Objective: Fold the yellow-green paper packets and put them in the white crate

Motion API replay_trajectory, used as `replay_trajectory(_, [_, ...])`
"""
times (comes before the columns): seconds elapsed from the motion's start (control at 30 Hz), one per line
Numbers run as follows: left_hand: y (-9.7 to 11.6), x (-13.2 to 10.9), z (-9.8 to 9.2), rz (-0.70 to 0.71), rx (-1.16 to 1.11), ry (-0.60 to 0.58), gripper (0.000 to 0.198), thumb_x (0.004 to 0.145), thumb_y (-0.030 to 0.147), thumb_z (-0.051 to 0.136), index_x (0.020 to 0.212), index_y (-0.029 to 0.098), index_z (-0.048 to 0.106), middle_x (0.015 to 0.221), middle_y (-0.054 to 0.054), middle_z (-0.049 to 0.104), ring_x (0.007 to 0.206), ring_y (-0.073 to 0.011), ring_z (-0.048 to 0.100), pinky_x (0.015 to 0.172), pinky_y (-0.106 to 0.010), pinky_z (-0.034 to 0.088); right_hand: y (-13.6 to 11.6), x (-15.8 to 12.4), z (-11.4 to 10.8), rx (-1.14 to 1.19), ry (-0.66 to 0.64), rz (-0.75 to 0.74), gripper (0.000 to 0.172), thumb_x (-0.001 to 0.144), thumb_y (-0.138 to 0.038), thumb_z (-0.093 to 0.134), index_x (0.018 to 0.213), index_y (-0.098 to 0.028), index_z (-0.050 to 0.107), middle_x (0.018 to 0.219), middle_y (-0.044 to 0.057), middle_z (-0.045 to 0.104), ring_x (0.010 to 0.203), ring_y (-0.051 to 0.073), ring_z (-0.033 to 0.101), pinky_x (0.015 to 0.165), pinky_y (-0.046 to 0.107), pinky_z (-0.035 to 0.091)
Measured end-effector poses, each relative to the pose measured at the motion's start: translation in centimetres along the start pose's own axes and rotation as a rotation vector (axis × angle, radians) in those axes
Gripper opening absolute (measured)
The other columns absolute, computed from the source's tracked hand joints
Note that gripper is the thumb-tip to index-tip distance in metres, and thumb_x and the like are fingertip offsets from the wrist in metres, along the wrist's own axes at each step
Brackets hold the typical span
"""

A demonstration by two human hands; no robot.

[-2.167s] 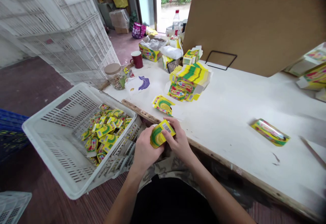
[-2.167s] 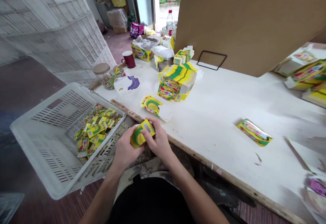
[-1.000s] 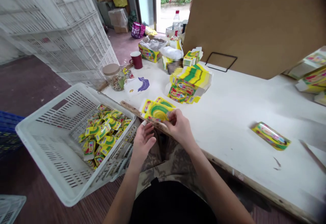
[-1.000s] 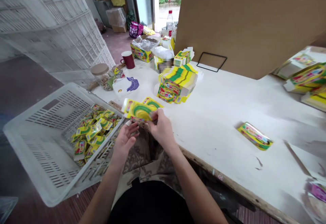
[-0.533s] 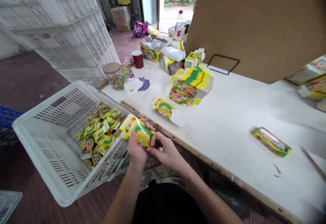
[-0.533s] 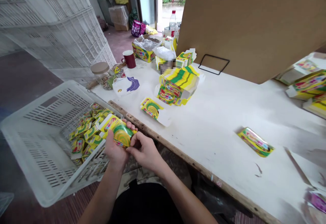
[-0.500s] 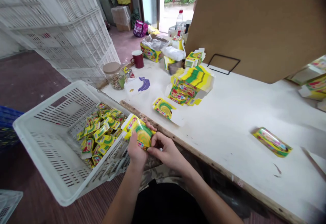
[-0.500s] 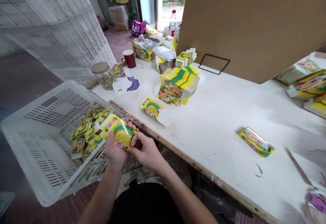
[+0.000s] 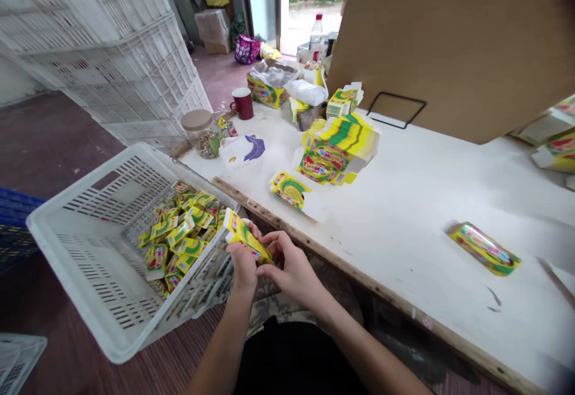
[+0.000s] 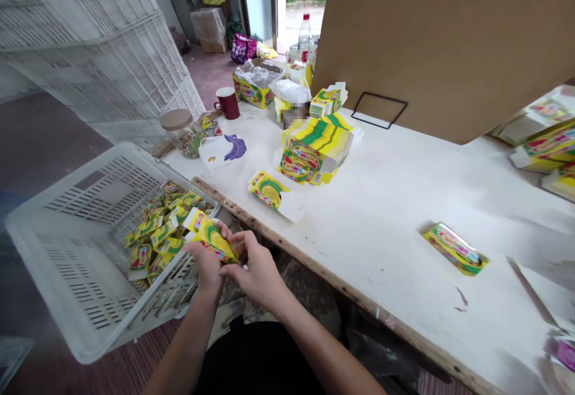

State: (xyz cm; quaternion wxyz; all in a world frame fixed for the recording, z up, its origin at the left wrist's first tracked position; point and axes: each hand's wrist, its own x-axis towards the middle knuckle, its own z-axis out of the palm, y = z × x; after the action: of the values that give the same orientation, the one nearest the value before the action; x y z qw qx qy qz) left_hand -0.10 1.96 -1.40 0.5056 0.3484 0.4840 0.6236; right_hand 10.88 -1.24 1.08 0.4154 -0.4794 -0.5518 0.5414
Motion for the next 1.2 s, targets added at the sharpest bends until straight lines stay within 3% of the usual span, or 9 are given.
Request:
replay_trajectory(0.2, [1.4,-0.1,-0.1,0.062,0.172,-0.030,0.059,0.044,0.064,0.080,0.076,0.020,0.057,0.071,0.000,0.059,0.060,-0.0129,0.052,0.058,-0.026,0.048,0.4,0.9,-2.1,-0.072,0.068,-0.079,0.015,0.077,-0.021,0.066,0.092,-0.020,0.064,0.074,-0.002,0.060,0.068,0.014,0.052,0.064,0.026,0.040])
replay_trajectory(0.27, [1.4,-0.2,-0.2,0.068,0.185,0.001,0.055,0.045,0.059,0.082,0.074,0.019,0.057,0.068,0.001,0.060,0.058,-0.0129,0.053,0.056,-0.025,0.047,0.4,0.8,-2.3,-0.056,0.068,-0.069,0.011,0.080,-0.024,0.063,0.090,-0.020,0.065,0.076,-0.001,0.062,0.070,0.015,0.054,0.065,0.026,0.041])
replay_trajectory(0.5, [1.0,-0.6,-0.5,0.067,0.332,0.123,0.029,0.079,0.044,0.066,0.083,0.016,0.061,0.075,-0.001,0.066,0.066,-0.0140,0.060,0.062,-0.024,0.049,1.1,1.2,-1.7,-0.060,0.118,-0.037,0.013,0.083,-0.029,0.059,0.074,-0.019,0.055,0.062,-0.004,0.050,0.058,0.012,0.044,0.054,0.024,0.035])
replay_trajectory(0.6, [1.4,-0.4,-0.7,0.176,0.363,0.106,0.039,0.085,0.043,0.059,0.114,0.018,0.054,0.109,-0.009,0.064,0.095,-0.0189,0.064,0.081,-0.029,0.053,1.2,1.6,-2.6,-0.136,0.213,-0.077,0.010,0.086,-0.029,0.056,0.082,-0.020,0.057,0.066,-0.003,0.054,0.059,0.013,0.047,0.056,0.025,0.037])
replay_trajectory(0.73, [3.7,-0.9,-0.6,0.510,0.528,0.107,0.073,0.080,0.039,0.069,0.139,0.021,0.030,0.141,-0.016,0.041,0.130,-0.0258,0.045,0.107,-0.041,0.041,0.5,1.8,-4.7,-0.464,0.508,-0.246,0.008,0.089,-0.023,0.054,0.093,-0.020,0.061,0.086,0.004,0.066,0.079,0.020,0.054,0.071,0.032,0.043])
replay_trajectory(0.83, [7.0,-1.9,-0.3,0.701,0.902,-0.264,0.077,0.075,0.043,0.073,0.138,0.020,0.035,0.138,-0.015,0.047,0.134,-0.0299,0.040,0.111,-0.047,0.036,-0.6,1.3,-5.0,-0.613,0.323,-0.421,0.008,0.089,-0.020,0.057,0.094,-0.021,0.063,0.086,0.004,0.069,0.083,0.021,0.054,0.076,0.034,0.045])
replay_trajectory(0.93, [9.9,-2.5,-0.3,0.692,1.235,-0.560,0.067,0.078,0.049,0.068,0.131,0.018,0.043,0.145,-0.014,0.043,0.140,-0.0336,0.030,0.112,-0.051,0.033,-1.8,0.8,-4.7,-0.612,0.148,-0.501,0.009,0.089,-0.020,0.059,0.096,-0.020,0.064,0.082,0.004,0.068,0.080,0.020,0.054,0.072,0.032,0.046])
replay_trajectory(1.1, [11.3,-2.3,-1.9,0.651,1.417,-0.364,0.032,0.085,0.047,0.059,0.106,0.024,0.061,0.109,-0.006,0.069,0.105,-0.0312,0.058,0.090,-0.052,0.042,-2.8,0.3,-4.9,-0.731,0.148,-0.572,0.015,0.090,-0.016,0.057,0.101,-0.019,0.066,0.086,0.005,0.068,0.083,0.021,0.052,0.075,0.034,0.046])
replay_trajectory(1.2, [10.6,-1.9,-2.2,0.576,1.397,-0.316,0.028,0.082,0.047,0.063,0.095,0.023,0.064,0.092,-0.005,0.071,0.092,-0.0282,0.059,0.083,-0.047,0.044,-2.9,0.3,-4.9,-0.816,0.171,-0.602,0.019,0.091,-0.013,0.052,0.100,-0.023,0.066,0.090,0.004,0.069,0.087,0.021,0.051,0.081,0.037,0.043])
